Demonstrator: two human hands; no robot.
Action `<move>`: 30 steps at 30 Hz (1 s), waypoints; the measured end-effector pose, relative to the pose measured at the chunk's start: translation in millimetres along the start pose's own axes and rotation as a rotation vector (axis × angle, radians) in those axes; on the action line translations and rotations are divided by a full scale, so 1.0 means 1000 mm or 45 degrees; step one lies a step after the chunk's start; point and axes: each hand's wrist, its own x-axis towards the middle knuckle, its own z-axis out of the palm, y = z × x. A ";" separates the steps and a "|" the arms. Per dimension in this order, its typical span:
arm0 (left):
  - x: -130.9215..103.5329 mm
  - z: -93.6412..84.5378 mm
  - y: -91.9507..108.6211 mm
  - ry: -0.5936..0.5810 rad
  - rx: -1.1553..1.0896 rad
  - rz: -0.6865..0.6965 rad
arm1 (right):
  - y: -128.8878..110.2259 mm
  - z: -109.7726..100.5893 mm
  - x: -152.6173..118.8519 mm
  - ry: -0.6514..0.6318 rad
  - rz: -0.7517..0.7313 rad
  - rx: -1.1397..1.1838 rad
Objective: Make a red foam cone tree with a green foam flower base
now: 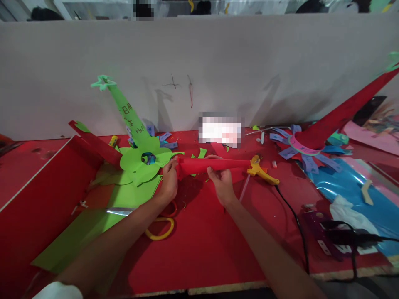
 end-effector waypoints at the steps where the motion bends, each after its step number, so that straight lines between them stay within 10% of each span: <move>1: 0.000 0.000 0.001 0.018 0.003 0.003 | -0.001 0.001 0.000 0.001 -0.004 -0.009; 19: -0.015 0.006 0.029 -0.225 0.262 0.187 | 0.002 -0.003 0.007 0.170 0.210 0.342; 30: -0.013 0.007 0.024 -0.226 -0.235 -0.072 | 0.005 -0.006 0.009 0.270 0.184 0.455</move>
